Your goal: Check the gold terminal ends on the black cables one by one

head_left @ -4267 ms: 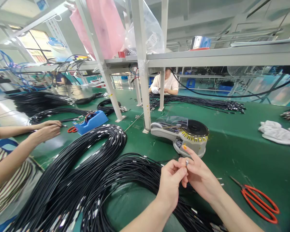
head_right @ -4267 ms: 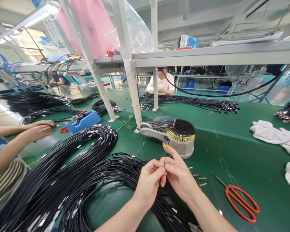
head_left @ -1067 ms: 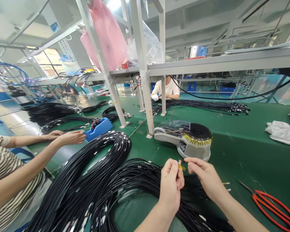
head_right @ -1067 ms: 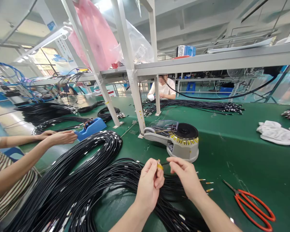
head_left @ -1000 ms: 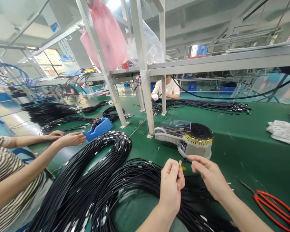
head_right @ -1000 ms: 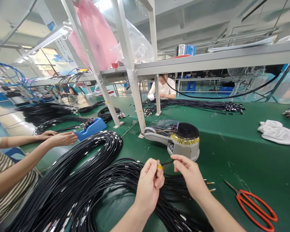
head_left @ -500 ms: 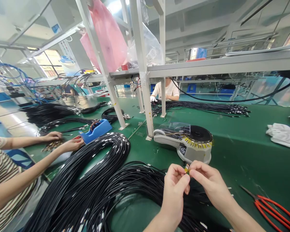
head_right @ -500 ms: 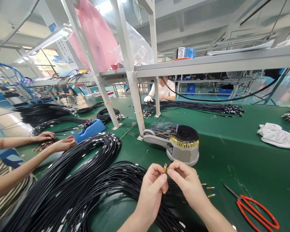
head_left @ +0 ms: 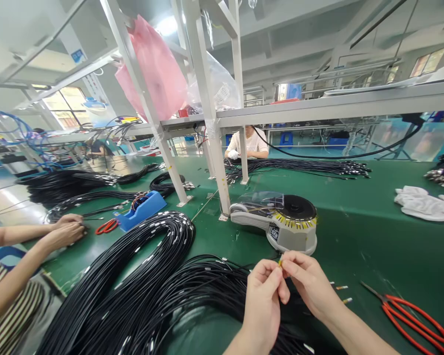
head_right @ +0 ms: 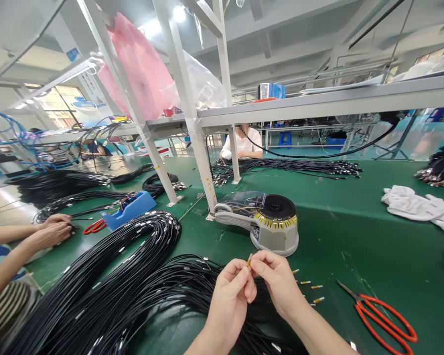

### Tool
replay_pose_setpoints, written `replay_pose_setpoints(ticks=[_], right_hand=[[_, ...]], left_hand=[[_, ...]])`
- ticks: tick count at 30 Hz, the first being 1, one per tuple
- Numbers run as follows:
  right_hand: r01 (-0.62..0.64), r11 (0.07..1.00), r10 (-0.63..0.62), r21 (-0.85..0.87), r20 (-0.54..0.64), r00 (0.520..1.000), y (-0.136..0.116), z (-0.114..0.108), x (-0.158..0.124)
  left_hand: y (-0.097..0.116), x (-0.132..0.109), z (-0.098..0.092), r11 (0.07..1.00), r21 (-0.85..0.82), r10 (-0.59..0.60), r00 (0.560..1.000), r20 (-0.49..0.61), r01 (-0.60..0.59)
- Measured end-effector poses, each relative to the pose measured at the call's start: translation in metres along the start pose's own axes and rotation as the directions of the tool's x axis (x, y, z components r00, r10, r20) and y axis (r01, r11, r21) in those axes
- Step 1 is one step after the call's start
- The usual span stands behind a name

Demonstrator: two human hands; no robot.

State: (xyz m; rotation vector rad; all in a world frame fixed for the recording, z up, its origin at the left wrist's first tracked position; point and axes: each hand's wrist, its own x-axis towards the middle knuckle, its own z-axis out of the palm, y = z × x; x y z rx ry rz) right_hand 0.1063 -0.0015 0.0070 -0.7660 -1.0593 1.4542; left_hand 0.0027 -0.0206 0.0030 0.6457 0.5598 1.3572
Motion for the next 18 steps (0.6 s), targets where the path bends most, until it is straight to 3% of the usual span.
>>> replay_pose_setpoints(ticks=[9,14,18], right_hand=[[0.035,0.999,-0.036,-0.033,-0.018,0.999,-0.005,-0.006,-0.001],[-0.003,1.000,0.002,0.005,0.112,0.994,-0.012,-0.005,-0.003],[0.098,0.984,-0.064,-0.150,0.216,0.974,-0.021,-0.009,-0.005]], left_hand=[[0.002,-0.001,-0.001,0.999,0.041,-0.035,0.996,0.083,0.032],[0.003,-0.002,-0.002,0.989,0.116,-0.116,0.973,0.200,0.094],[0.008,-0.001,-0.002,0.957,0.276,-0.159,0.958,0.238,0.090]])
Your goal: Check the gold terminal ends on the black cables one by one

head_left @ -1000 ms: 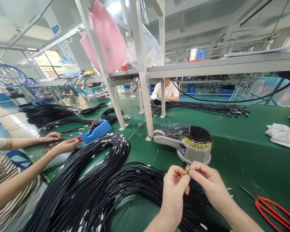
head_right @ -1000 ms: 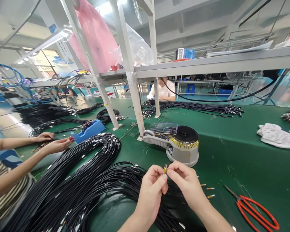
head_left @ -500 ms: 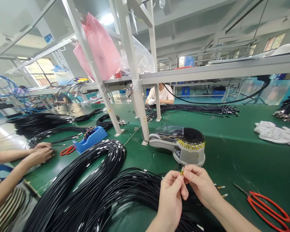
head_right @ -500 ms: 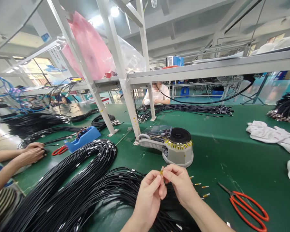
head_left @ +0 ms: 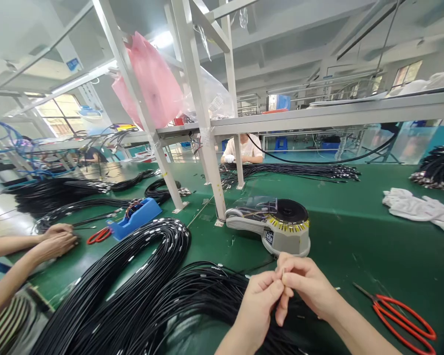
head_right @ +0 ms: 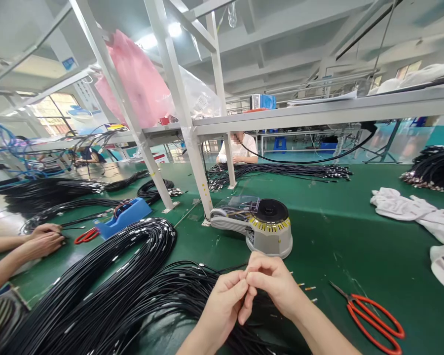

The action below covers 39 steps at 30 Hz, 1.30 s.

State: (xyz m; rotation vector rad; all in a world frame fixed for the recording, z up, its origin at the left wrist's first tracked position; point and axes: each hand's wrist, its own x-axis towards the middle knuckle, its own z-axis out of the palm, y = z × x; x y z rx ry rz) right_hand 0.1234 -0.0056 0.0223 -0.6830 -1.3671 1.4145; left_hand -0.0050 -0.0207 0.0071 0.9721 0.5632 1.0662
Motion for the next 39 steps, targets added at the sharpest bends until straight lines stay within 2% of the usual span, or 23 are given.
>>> replay_pose_setpoints(ticks=[3,6,9,11,14,15,17,19,21,22,25,28,32,36,39], right_hand=[[0.065,0.979,-0.074,-0.195,-0.037,0.997,-0.003,-0.010,0.000],[0.100,0.922,-0.155,-0.375,-0.118,0.981,-0.001,-0.021,0.003],[0.093,0.890,-0.185,-0.447,-0.167,0.968,0.002,-0.032,0.008],[0.069,0.882,-0.159,-0.465,-0.158,0.975,-0.002,-0.039,0.010],[-0.016,0.878,-0.025,-0.478,-0.080,0.996,-0.015,-0.054,0.008],[-0.051,0.878,0.009,-0.477,-0.091,0.996,-0.019,-0.061,0.007],[-0.106,0.894,-0.015,-0.435,-0.265,0.964,-0.026,-0.077,0.005],[-0.117,0.920,-0.095,-0.374,-0.502,0.860,-0.028,-0.093,0.007],[-0.124,0.937,-0.113,-0.326,-0.621,0.776,-0.026,-0.107,0.013],[-0.140,0.941,-0.094,-0.309,-0.634,0.767,-0.025,-0.112,0.017],[-0.208,0.938,-0.006,-0.277,-0.615,0.789,-0.021,-0.121,0.033],[-0.232,0.928,0.004,-0.291,-0.614,0.789,-0.020,-0.122,0.048],[-0.161,0.916,-0.122,-0.366,-0.639,0.760,-0.027,-0.114,0.055],[-0.023,0.917,-0.260,-0.399,-0.640,0.723,-0.051,-0.089,0.040],[0.084,0.928,-0.293,-0.363,-0.574,0.764,-0.067,-0.062,0.015]], left_hand=[[0.007,0.001,-0.005,0.958,0.285,0.050,0.998,-0.032,-0.039],[0.010,0.003,-0.012,0.790,0.613,0.042,0.999,-0.023,-0.019],[0.005,0.004,-0.016,0.622,0.783,0.041,0.999,-0.009,-0.019],[-0.003,0.005,-0.016,0.569,0.822,0.078,0.996,-0.036,-0.015],[-0.019,0.005,-0.012,0.528,0.849,0.173,0.981,-0.090,-0.016],[-0.026,0.005,-0.010,0.518,0.855,0.189,0.978,-0.086,-0.025],[-0.038,0.003,-0.009,0.477,0.877,0.174,0.984,-0.028,-0.060],[-0.049,0.002,-0.008,0.415,0.905,0.114,0.992,0.047,-0.091],[-0.054,0.001,-0.008,0.363,0.927,0.071,0.995,0.076,-0.097],[-0.055,0.001,-0.008,0.350,0.932,0.064,0.995,0.074,-0.092],[-0.052,0.000,-0.006,0.325,0.942,0.062,0.995,0.072,-0.088],[-0.046,-0.003,-0.002,0.287,0.956,0.055,0.997,0.045,-0.059],[-0.041,-0.008,0.005,0.224,0.974,-0.002,0.999,0.033,-0.032],[-0.045,-0.013,0.007,0.103,0.980,-0.029,0.984,0.177,-0.173],[-0.056,-0.016,0.008,0.094,0.954,-0.003,0.958,0.287,-0.286]])
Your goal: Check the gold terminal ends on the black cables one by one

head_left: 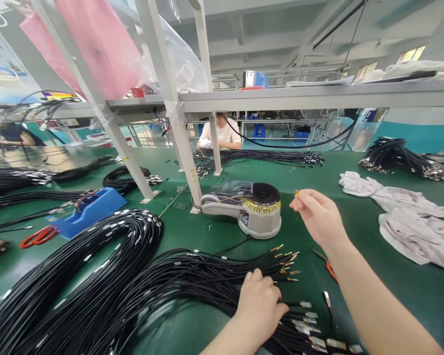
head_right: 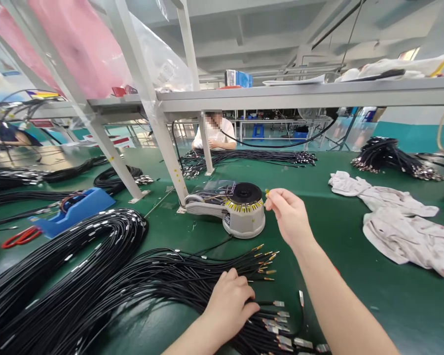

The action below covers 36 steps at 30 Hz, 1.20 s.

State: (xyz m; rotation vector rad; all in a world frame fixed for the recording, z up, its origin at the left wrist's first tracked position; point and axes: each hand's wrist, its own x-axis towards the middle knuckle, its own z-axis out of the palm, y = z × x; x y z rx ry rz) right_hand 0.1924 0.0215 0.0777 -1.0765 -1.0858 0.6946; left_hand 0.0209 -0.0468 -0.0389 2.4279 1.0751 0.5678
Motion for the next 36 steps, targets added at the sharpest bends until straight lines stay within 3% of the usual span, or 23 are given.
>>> replay_pose_setpoints(ticks=[4,8,10,12,14,19,24,29,31,36], right_hand=[[-0.005,0.976,-0.026,0.219,0.140,0.990,-0.014,0.002,-0.038],[-0.036,0.977,0.003,0.208,0.156,0.988,-0.010,0.005,-0.052],[-0.015,0.989,-0.012,0.150,0.176,0.984,-0.008,0.006,-0.054],[0.011,0.999,-0.021,0.051,0.216,0.976,-0.008,0.006,-0.054],[0.019,0.997,0.004,-0.079,0.293,0.956,-0.008,0.007,-0.055],[0.080,0.954,0.058,-0.289,0.442,0.895,-0.002,0.011,-0.058],[0.096,0.951,0.032,-0.293,0.404,0.914,0.003,0.010,-0.057],[0.107,0.951,0.048,-0.290,0.480,0.876,0.004,0.006,-0.057],[0.121,0.953,0.029,-0.277,0.483,0.875,0.006,0.006,-0.058],[0.088,0.968,0.043,-0.237,0.499,0.866,0.009,0.016,-0.066]], left_hand=[[0.005,0.001,0.016,0.996,-0.077,0.039,0.999,-0.038,-0.042],[0.009,0.006,0.003,0.955,-0.295,-0.068,0.995,-0.079,0.041],[0.007,0.008,-0.014,0.848,-0.514,-0.202,0.975,-0.088,0.130],[0.005,0.010,-0.032,0.680,-0.708,-0.324,0.944,-0.057,0.191],[0.004,0.009,-0.044,0.559,-0.805,-0.368,0.930,-0.028,0.197],[0.006,0.007,-0.050,0.531,-0.829,-0.383,0.922,-0.048,0.177],[0.008,0.006,-0.047,0.585,-0.796,-0.431,0.891,-0.141,0.157],[0.008,0.006,-0.046,0.599,-0.780,-0.458,0.877,-0.147,0.182],[0.009,0.007,-0.047,0.542,-0.822,-0.424,0.901,-0.090,0.173],[0.015,0.007,-0.051,0.283,-0.946,-0.289,0.955,0.074,0.159]])
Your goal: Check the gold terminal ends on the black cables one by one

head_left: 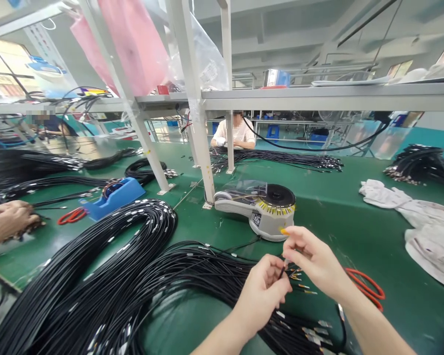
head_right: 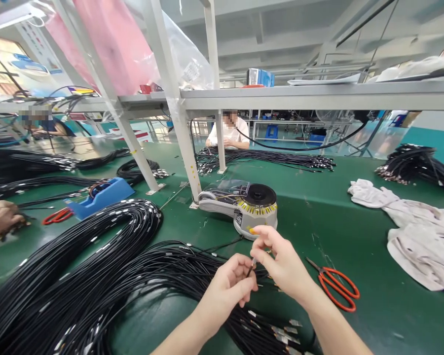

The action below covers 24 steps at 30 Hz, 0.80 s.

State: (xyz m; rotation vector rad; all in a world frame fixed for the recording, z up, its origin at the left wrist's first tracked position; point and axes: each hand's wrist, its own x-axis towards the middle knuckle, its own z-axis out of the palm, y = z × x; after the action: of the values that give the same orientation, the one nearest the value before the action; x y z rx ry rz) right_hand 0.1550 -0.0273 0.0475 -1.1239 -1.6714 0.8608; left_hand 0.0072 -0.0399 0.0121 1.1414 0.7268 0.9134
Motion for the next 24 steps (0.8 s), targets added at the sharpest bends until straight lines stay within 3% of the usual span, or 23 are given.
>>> replay_pose_setpoints(ticks=[4,8,11,24], right_hand=[[-0.008,0.996,0.002,0.090,0.059,0.998,-0.001,0.015,-0.001],[0.056,0.991,-0.053,0.124,-0.023,0.998,0.000,0.026,-0.003],[0.088,0.983,-0.082,0.158,-0.044,0.996,0.003,0.031,-0.004],[0.117,0.964,-0.109,0.239,-0.047,0.993,0.010,0.039,0.000]], left_hand=[[0.001,-0.001,-0.003,0.964,-0.210,-0.132,0.979,0.158,0.164],[0.003,0.002,-0.010,0.835,-0.432,-0.206,0.921,0.330,0.342],[0.004,0.005,-0.014,0.772,-0.482,-0.218,0.884,0.413,0.415],[0.001,0.008,-0.016,0.716,-0.560,-0.201,0.892,0.406,0.416]])
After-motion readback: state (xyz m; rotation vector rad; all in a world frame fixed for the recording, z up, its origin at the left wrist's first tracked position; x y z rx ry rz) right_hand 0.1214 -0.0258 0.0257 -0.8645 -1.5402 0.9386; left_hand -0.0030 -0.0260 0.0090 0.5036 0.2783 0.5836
